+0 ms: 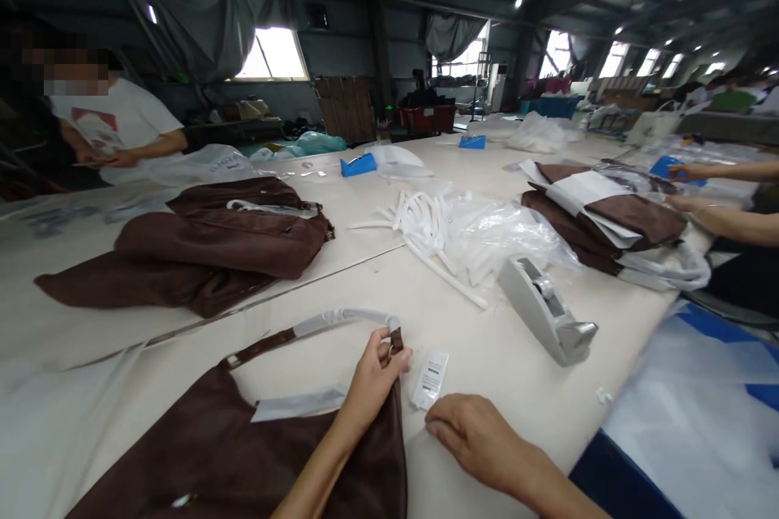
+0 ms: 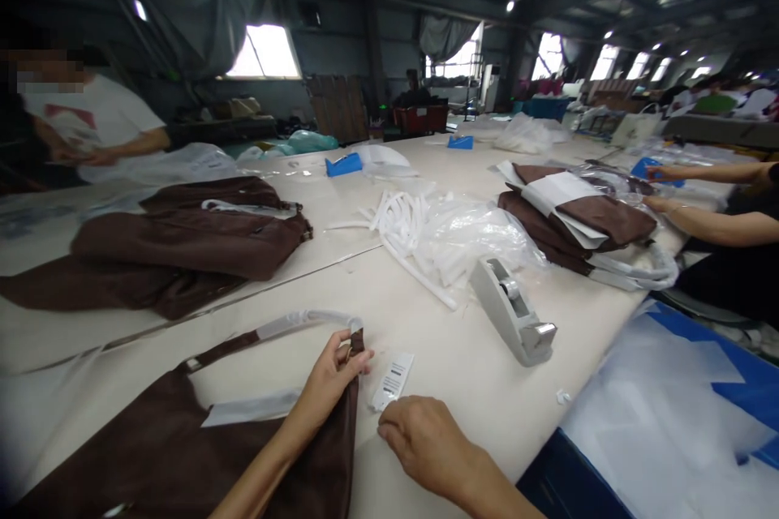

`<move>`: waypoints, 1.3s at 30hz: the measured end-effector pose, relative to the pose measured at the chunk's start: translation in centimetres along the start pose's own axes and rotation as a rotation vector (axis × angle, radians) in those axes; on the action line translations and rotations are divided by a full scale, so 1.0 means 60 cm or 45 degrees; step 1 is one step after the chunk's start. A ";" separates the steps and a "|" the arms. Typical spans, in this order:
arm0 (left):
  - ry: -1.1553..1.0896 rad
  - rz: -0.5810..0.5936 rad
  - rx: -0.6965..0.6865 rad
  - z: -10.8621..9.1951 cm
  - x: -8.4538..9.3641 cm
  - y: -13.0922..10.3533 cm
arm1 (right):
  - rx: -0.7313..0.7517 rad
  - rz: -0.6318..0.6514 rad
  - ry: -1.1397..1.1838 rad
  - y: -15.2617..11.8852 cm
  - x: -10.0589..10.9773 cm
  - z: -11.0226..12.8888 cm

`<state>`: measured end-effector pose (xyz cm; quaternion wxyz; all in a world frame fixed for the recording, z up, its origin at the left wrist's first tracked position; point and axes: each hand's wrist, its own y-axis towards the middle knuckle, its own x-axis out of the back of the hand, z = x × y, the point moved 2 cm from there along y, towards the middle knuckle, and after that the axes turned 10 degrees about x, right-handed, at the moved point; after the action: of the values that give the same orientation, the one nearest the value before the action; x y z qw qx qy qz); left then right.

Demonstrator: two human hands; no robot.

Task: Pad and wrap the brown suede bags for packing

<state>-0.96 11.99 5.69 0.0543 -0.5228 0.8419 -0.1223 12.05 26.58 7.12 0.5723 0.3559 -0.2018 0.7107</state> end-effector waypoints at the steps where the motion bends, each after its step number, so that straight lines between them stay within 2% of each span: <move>1: 0.004 0.015 -0.011 0.000 -0.002 -0.001 | -0.012 -0.058 0.055 0.004 0.010 -0.012; 4: -0.011 0.050 0.020 -0.006 -0.012 -0.009 | -0.097 -0.402 0.132 0.020 0.052 -0.062; 6: -0.033 0.083 0.022 -0.008 -0.021 -0.015 | -0.202 -0.693 0.047 0.031 0.085 -0.104; 8: -0.074 0.110 0.041 0.002 -0.028 -0.015 | -0.298 -0.880 -0.077 0.045 0.117 -0.142; 10: -0.096 0.114 0.115 0.021 -0.033 -0.009 | -0.348 -0.940 -0.160 0.066 0.142 -0.171; 13: -0.079 0.106 0.196 0.047 -0.036 0.003 | -0.395 -0.943 -0.240 0.106 0.171 -0.196; 18: -0.058 0.113 0.190 0.049 -0.037 0.006 | -0.513 -0.891 -0.353 0.172 0.200 -0.214; 22: -0.040 0.129 0.158 0.041 -0.029 0.004 | -0.567 -0.818 -0.394 0.195 0.196 -0.223; 27: -0.030 0.189 0.100 0.048 -0.015 0.011 | -0.519 -0.818 -0.381 0.172 0.169 -0.231; 34: -0.063 0.222 0.167 0.039 -0.015 0.012 | -0.345 -1.078 -0.238 0.109 0.163 -0.221; 39: -0.103 0.229 0.174 0.037 -0.016 0.011 | -0.390 -1.256 0.001 0.054 0.127 -0.210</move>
<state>-0.60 12.79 3.34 0.1347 -0.4449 0.8721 -0.1528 4.79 39.59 4.74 0.8849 0.3207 -0.1115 0.3188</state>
